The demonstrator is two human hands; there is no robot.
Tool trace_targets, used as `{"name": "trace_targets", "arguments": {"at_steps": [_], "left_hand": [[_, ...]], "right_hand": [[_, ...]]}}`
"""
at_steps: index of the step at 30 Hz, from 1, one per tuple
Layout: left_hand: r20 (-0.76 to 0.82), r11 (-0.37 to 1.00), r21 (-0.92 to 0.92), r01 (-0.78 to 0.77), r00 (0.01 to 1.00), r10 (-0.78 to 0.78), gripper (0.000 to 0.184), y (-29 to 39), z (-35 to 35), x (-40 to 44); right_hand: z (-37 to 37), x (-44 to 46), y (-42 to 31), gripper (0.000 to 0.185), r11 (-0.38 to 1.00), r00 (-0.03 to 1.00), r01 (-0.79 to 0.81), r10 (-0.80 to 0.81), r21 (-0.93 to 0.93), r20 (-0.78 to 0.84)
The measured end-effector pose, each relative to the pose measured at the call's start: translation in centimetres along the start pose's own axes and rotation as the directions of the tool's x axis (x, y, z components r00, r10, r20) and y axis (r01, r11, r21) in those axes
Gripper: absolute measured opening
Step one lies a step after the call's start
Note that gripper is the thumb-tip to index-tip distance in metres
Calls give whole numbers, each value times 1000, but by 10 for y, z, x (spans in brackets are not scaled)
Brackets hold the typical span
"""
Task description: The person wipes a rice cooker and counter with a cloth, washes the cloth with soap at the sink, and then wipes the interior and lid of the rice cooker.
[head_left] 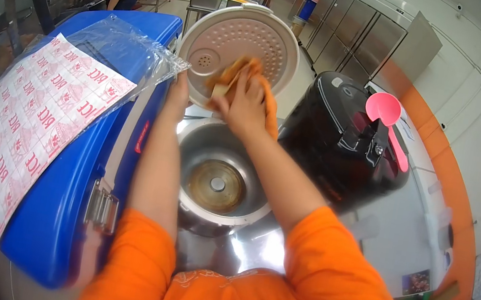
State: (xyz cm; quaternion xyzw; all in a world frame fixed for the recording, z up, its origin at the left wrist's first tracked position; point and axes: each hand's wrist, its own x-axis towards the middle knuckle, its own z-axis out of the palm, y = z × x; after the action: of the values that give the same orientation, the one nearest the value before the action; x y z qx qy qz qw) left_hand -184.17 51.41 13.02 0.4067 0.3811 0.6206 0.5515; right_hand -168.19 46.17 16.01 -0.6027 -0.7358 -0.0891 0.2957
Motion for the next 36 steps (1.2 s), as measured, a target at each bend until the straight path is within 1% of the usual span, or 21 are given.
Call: {"name": "trace_targets", "arguments": {"at_steps": [1, 2, 4, 6, 8, 10, 12, 13, 14, 16, 17, 20, 21, 22, 24, 26, 28, 29, 32, 33, 36], "left_hand": [[-14, 1000, 11, 17, 1000, -17, 79, -1, 0, -1], [-30, 999, 20, 34, 999, -34, 79, -2, 0, 0], [-10, 999, 16, 29, 1000, -29, 86, -8, -5, 11], [16, 999, 11, 38, 999, -38, 94, -13, -6, 13], [34, 999, 6, 35, 999, -35, 92, -8, -4, 8], [12, 999, 8, 44, 999, -44, 91, -9, -3, 6], [-9, 999, 1, 40, 999, -40, 90, -14, -2, 11], [-24, 1000, 16, -4, 1000, 5, 90, -22, -5, 19], [-45, 998, 33, -49, 998, 50, 89, -26, -8, 25], [-51, 1000, -4, -8, 999, 8, 89, -24, -8, 20], [-55, 1000, 13, 17, 998, -16, 88, -16, -5, 13], [-33, 999, 27, 39, 999, -38, 87, -10, -4, 10], [-7, 999, 26, 27, 1000, -27, 86, -10, -4, 9], [-6, 1000, 19, 23, 1000, -23, 86, -8, -1, 7], [-83, 997, 50, 66, 995, -61, 86, -6, 2, 4], [-80, 998, 53, 43, 996, -39, 84, -9, -2, 9], [-76, 999, 41, 30, 997, -26, 83, -15, -2, 14], [-66, 999, 45, 21, 998, -17, 81, -16, -2, 15], [-39, 998, 47, 30, 999, -28, 78, -15, -5, 14], [-23, 997, 41, 59, 998, -58, 76, -14, -5, 12], [-33, 997, 60, 41, 999, -39, 76, -12, -6, 11]], "right_hand": [[17, -12, 16, 92, 990, 987, 140, -137, -31, 83], [20, -15, 25, 92, 989, 987, 145, -142, -35, 79], [14, -16, 28, 91, 935, 939, 342, -336, -98, 69], [-4, 6, 21, 90, 962, 963, 270, -268, -51, 34], [-28, 27, 1, 90, 999, 985, -9, 15, 39, -170], [-18, 16, -1, 92, 998, 988, -47, 41, -42, -148], [20, -20, 13, 94, 984, 997, -62, 69, -167, 39], [38, -37, 31, 94, 975, 996, 89, -86, -203, 23], [32, -29, 27, 94, 974, 995, 101, -99, -205, 19], [8, -11, 8, 94, 990, 993, -94, 100, -106, 56], [-4, 8, 2, 92, 989, 987, -134, 127, -64, -99], [-20, 28, 6, 91, 995, 978, -61, 45, -73, -203], [-3, 18, 21, 89, 979, 963, 13, -67, -203, -262], [4, 3, 29, 89, 978, 962, 17, -72, -208, -264], [3, -22, 35, 90, 929, 987, 155, -132, -336, 92], [-3, -11, 31, 89, 901, 986, 169, -160, -399, 55], [-17, 16, 19, 90, 951, 973, 53, -118, -305, -197], [-17, 20, 16, 89, 950, 961, 60, -139, -307, -240], [16, -4, 33, 89, 925, 954, 105, -197, -366, -224], [13, -17, 33, 87, 935, 983, 140, -172, -326, -71], [6, -11, 28, 86, 933, 988, 118, -145, -341, -56]]}}
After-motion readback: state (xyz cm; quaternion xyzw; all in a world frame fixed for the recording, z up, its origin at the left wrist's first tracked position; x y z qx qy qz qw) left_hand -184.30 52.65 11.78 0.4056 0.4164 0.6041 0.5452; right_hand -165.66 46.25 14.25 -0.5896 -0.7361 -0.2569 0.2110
